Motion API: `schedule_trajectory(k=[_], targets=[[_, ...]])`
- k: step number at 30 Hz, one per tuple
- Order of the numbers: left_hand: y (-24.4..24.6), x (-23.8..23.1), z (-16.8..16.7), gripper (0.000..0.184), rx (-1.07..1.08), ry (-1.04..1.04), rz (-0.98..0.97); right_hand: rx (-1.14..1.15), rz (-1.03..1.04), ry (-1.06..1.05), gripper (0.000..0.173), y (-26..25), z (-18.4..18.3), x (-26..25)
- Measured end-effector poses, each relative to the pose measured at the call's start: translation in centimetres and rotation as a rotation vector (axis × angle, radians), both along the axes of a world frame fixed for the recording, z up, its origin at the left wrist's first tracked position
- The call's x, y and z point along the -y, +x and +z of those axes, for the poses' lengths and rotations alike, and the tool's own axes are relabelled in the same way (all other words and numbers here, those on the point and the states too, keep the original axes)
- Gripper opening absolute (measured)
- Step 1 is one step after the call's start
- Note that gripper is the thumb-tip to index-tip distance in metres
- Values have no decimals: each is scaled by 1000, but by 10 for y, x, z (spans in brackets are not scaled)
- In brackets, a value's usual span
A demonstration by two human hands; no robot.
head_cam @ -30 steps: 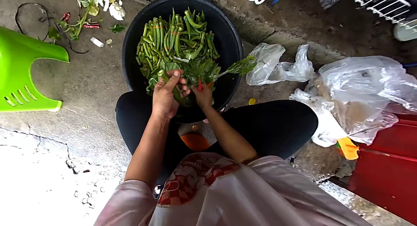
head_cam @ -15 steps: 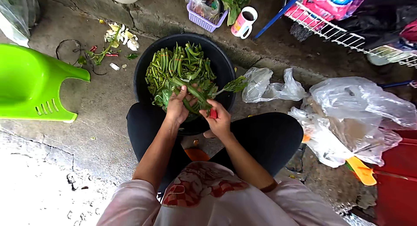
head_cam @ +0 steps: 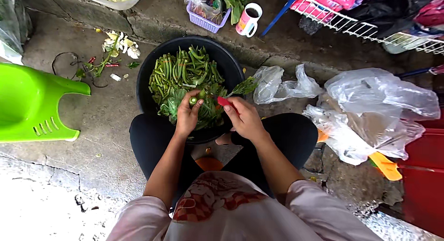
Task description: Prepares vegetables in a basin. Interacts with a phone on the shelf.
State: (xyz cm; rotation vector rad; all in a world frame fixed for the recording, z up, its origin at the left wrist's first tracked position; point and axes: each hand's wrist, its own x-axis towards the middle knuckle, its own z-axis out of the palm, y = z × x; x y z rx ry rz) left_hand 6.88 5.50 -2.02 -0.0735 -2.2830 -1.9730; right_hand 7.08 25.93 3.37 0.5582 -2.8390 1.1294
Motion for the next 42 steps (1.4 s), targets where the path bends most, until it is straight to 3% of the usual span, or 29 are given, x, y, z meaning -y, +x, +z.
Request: schedule_trajectory(k=[14,21,29,32,38,42], targets=[[1,1,-5,27,16,48,-60,19,61,-48,41,-17,-21,-3],[0,6,-4,29,23,135,-19,282,-176,92,42,-26,-48,-30],[1,5,-3,29,-12,96,-59,271,-252,8,42,-24,-39,-26],[1,5,-2,29,21,-16,-37,187,-251,-3,41,-23,-35,-17],[-1,3,3,33,225,-323,20,-322,-167,151,37,-8,-44,14],[-6,2,6,34,385,-372,17,-176,-298,274,38,-14,-63,4]])
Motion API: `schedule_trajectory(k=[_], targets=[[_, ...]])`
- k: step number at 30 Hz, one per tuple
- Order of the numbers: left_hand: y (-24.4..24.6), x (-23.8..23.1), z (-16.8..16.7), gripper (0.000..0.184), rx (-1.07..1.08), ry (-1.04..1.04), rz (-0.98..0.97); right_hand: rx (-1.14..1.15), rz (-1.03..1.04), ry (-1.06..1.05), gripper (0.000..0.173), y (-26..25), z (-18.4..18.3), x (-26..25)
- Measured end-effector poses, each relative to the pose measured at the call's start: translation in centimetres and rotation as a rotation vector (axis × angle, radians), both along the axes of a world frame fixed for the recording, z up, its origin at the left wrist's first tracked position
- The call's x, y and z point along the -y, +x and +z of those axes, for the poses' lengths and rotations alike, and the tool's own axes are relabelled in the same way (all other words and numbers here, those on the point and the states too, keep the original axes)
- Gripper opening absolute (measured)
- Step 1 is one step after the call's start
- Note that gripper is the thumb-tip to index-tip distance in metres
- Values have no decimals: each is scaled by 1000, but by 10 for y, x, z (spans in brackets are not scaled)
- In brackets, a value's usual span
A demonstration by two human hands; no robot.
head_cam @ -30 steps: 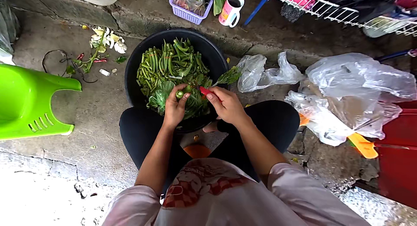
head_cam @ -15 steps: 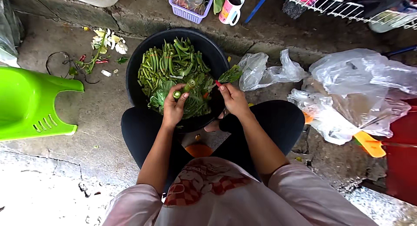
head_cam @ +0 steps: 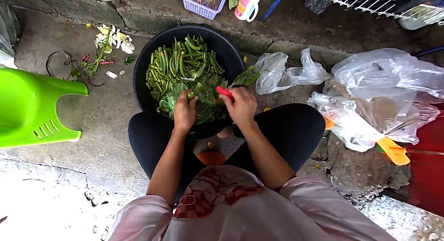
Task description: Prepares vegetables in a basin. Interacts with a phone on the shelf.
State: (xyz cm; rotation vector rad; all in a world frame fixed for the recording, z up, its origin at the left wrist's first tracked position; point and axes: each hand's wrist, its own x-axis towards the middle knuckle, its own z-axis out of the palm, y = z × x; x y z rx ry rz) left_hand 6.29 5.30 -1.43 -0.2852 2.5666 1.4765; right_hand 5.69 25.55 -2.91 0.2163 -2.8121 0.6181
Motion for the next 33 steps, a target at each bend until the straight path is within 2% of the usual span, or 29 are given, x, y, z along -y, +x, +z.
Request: schedule_trajectory(k=[3,5,9,13,16,19,24,26,28,30,33], targets=[[-3,3,0,35,82,24,27,40,-161,-40,41,-11,-1,-16],[-5,7,-2,36,85,147,84,112,-205,-81,44,-16,3,-18],[-2,18,9,33,-39,674,281,562,-257,-188,54,-28,-7,-5],[1,35,19,15,-115,1003,422,850,-205,-256,49,-41,-67,29],[0,38,20,12,-102,1063,509,1035,-180,-235,41,-49,-122,60],[1,36,22,12,-47,1051,508,1131,-280,-228,43,-52,-158,87],[-2,33,18,12,-22,1098,460,1222,-323,-95,40,-53,-177,107],[-4,33,18,12,-19,1115,478,1210,-313,-104,38,-55,-178,105],[-4,32,19,12,-3,1105,502,1181,-340,-267,39,-48,-168,96],[-4,30,18,11,24,1079,511,1123,-406,-576,34,-31,-146,85],[-2,24,17,9,96,991,481,1166,-449,-1051,19,-9,-73,74]])
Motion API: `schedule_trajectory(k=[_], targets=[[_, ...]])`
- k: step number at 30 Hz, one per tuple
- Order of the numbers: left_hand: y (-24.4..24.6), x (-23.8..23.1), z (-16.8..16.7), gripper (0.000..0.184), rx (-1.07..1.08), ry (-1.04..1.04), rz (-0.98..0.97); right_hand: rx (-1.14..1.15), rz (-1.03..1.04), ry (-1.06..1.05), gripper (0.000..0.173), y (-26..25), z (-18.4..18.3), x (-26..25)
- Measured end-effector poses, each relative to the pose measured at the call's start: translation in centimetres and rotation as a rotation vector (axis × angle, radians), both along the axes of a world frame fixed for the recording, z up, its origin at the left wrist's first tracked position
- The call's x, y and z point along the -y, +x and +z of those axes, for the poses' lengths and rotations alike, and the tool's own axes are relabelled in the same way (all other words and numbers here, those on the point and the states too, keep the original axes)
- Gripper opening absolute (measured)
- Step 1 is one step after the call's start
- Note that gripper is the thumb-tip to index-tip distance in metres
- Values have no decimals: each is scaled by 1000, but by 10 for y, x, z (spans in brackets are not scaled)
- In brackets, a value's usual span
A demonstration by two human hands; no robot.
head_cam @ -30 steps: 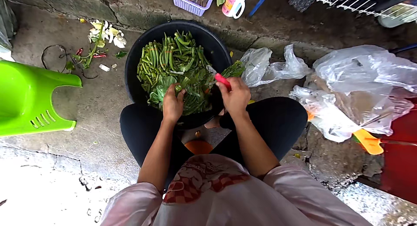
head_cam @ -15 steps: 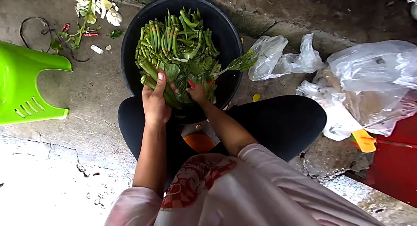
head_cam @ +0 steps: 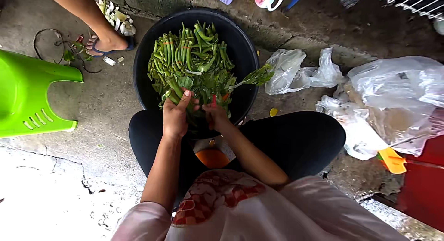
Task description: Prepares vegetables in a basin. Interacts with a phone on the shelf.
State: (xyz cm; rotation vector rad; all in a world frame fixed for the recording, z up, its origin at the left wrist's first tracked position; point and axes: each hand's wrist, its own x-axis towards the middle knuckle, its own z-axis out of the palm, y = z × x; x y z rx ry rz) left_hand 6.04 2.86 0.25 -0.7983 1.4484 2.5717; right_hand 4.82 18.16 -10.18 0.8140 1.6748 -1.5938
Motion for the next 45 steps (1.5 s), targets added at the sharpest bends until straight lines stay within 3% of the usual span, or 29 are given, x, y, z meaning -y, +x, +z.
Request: schedule_trajectory(k=[2,5,9,12,19,25,40,45], targets=[[-2,-5,1,10,71,-63,-54,-154,-26,-68,14,13,41,-4],[-3,-12,-2,16,109,-90,-145,-571,124,98,11,36,70,-13],[4,-22,-7,15,-47,-4,-225,-1016,244,243,19,53,64,-20],[6,-25,-8,21,-134,77,-235,-1132,282,235,24,57,61,-29],[11,-16,-10,18,-291,192,-304,-954,560,421,60,39,106,-85],[11,-20,-13,16,-355,282,-377,-971,574,518,55,28,138,-86],[8,-13,-20,24,-400,391,-432,-1037,630,480,53,8,118,-85],[7,-12,-19,27,-386,413,-393,-815,498,536,45,-1,82,-98]])
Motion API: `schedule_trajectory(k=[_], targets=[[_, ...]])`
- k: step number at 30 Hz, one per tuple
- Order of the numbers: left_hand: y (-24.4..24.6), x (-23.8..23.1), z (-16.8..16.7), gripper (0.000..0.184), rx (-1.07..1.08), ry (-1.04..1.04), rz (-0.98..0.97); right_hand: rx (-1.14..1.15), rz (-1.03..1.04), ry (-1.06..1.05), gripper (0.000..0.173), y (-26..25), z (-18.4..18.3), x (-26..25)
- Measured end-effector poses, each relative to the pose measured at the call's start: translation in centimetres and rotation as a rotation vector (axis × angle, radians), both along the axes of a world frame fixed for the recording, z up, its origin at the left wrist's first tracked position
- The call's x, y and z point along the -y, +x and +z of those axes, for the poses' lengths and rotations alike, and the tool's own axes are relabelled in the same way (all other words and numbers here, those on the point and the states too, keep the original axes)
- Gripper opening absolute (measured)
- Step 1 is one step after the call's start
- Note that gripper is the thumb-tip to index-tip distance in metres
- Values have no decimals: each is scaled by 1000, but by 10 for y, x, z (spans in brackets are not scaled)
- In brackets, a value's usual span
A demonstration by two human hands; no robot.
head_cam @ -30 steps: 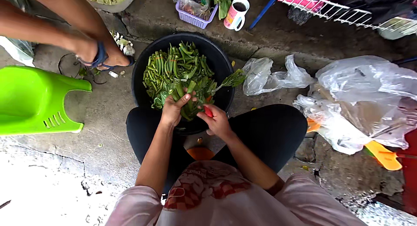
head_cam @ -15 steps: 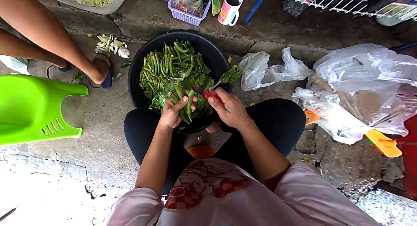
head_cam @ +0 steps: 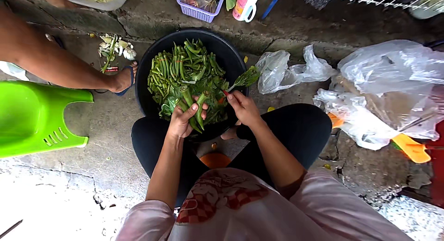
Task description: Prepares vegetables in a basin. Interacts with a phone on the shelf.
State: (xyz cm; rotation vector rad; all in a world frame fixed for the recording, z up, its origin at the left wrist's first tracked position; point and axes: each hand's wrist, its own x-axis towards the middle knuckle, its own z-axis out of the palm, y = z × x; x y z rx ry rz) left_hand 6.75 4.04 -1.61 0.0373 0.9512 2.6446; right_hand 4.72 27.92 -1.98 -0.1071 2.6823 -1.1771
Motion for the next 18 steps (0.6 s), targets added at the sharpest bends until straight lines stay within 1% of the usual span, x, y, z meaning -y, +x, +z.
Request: schedule_trajectory(k=[3,5,7,9,10,12,15,16,18], targets=[[0,4,5,37,41,-9,90,55,-41,-17,47,-1,-2,4],[-3,16,9,43,-10,55,159,111,-88,-46,50,-5,-12,9],[-3,32,13,37,-86,144,232,196,-150,-94,51,-6,-27,21],[-2,45,19,28,-115,223,303,309,-196,-133,54,-5,-45,40],[-2,51,21,25,-112,252,334,362,-187,-131,54,-6,-57,51],[-1,62,22,23,-100,265,381,490,-147,-128,46,-17,-93,71],[-1,69,20,29,-63,238,400,613,-128,-97,37,-26,-155,96],[-1,69,17,29,-45,225,398,636,-114,-53,36,-28,-170,102],[-2,68,14,26,5,154,388,639,-66,82,36,-34,-184,111]])
